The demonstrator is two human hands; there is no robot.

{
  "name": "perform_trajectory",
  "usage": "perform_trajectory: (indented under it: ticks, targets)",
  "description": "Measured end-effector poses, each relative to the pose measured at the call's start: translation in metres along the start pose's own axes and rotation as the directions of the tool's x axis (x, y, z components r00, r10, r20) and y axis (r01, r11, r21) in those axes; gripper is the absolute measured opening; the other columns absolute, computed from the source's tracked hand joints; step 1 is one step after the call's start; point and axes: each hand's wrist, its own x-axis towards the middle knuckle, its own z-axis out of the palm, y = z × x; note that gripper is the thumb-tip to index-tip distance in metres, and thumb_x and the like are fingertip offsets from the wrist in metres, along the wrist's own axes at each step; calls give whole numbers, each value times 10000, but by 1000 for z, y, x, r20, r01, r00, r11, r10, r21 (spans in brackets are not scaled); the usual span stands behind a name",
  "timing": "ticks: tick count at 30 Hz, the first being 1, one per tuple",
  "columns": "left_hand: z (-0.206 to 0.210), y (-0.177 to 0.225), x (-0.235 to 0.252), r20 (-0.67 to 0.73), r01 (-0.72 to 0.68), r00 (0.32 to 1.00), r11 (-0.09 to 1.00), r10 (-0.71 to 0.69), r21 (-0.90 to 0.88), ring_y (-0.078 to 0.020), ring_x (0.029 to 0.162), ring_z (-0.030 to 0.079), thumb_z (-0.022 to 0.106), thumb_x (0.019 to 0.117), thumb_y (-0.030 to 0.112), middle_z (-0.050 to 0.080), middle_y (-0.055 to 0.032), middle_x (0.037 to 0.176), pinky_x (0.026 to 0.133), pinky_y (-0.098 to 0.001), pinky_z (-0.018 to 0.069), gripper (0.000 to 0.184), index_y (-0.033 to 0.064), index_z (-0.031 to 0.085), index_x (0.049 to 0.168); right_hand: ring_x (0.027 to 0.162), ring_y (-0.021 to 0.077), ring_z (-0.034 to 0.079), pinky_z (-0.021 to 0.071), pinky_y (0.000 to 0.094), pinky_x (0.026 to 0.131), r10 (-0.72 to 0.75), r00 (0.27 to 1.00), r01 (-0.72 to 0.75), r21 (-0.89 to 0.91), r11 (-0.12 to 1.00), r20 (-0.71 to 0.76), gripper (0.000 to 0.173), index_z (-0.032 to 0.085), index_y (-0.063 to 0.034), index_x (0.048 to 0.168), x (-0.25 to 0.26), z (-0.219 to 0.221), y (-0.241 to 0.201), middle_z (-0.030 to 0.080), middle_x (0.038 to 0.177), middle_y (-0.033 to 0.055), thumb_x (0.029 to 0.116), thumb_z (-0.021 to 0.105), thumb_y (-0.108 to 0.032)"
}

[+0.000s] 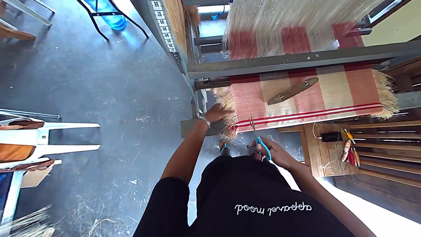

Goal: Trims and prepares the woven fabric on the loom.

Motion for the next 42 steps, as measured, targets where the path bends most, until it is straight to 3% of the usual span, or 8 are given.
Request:
perform_trajectory:
  ticks: [5, 11, 21, 23, 26, 30, 38, 42]
  targets:
    - [22, -18, -42, -50, -219, 963, 881, 264, 420, -419, 1336, 510, 761, 892, 443, 613, -251, 1339, 1152, -605, 363, 573, -44, 695, 1187, 707, 110, 666, 579, 327, 688, 24, 999, -19, -106, 994, 46, 642, 616, -90, 1234, 12, 6, 10, 688, 810, -5, 952, 561, -664]
    - [56, -31, -86, -100, -149, 960, 780, 261, 608, -396, 1245, 577, 437, 1092, 297, 657, -210, 1230, 1050, -567, 457, 398, -8, 687, 1151, 735, 110, 649, 564, 350, 710, 19, 994, 9, -265, 964, 105, 662, 625, -106, 1243, 18, 12, 25, 682, 850, 9, 937, 565, -690]
    - [47, -47, -119, -373, 77, 927, 948, 46, 308, -421, 1125, 645, 345, 1120, 271, 664, -251, 1142, 969, -603, 505, 454, -57, 656, 1152, 685, 68, 597, 530, 270, 655, 173, 868, -128, -126, 984, 465, 684, 603, -104, 1245, 44, 2, 31, 625, 818, -34, 935, 542, -710]
    - [48, -50, -117, -409, 51, 908, 946, 90, 320, -417, 1009, 672, 430, 1098, 312, 664, -241, 1069, 885, -602, 536, 408, -43, 604, 1199, 708, 66, 599, 533, 264, 669, 187, 841, -166, -88, 982, 508, 677, 586, -125, 1242, 54, 7, 31, 610, 835, -43, 934, 526, -724]
    - [55, -55, -117, -378, -6, 910, 916, 172, 401, -406, 1123, 663, 670, 989, 381, 647, -223, 1283, 968, -601, 523, 587, 36, 521, 1439, 726, 83, 604, 540, 279, 681, 208, 837, -211, -53, 976, 506, 575, 559, -113, 1249, 64, 17, 35, 596, 843, -27, 1011, 462, -627]
    - [62, -61, -115, -428, -25, 869, 887, 247, 461, -383, 947, 684, 499, 1075, 257, 673, -197, 960, 857, -561, 545, 308, -12, 647, 1046, 756, 130, 653, 570, 314, 709, 163, 882, -174, -16, 985, 442, 556, 544, -75, 1272, 75, 34, 38, 632, 856, 13, 1046, 425, -569]
    - [59, -60, -127, -387, -2, 916, 965, 108, 263, -384, 940, 672, 305, 1128, 319, 654, -218, 924, 867, -570, 525, 475, -40, 616, 1139, 580, 104, 613, 538, 268, 584, 109, 982, -114, 25, 993, 156, 447, 604, -6, 1214, 107, 73, 16, 650, 728, 32, 1081, 503, -420]
    - [55, -61, -137, -506, 24, 863, 1000, -20, 1, -379, 977, 665, 284, 1124, 349, 658, -258, 985, 887, -580, 515, 542, -89, 601, 1165, 523, 73, 563, 510, 252, 542, 76, 962, -61, -65, 996, 261, 439, 641, -27, 1182, 97, 72, 10, 607, 661, -4, 1044, 580, -438]
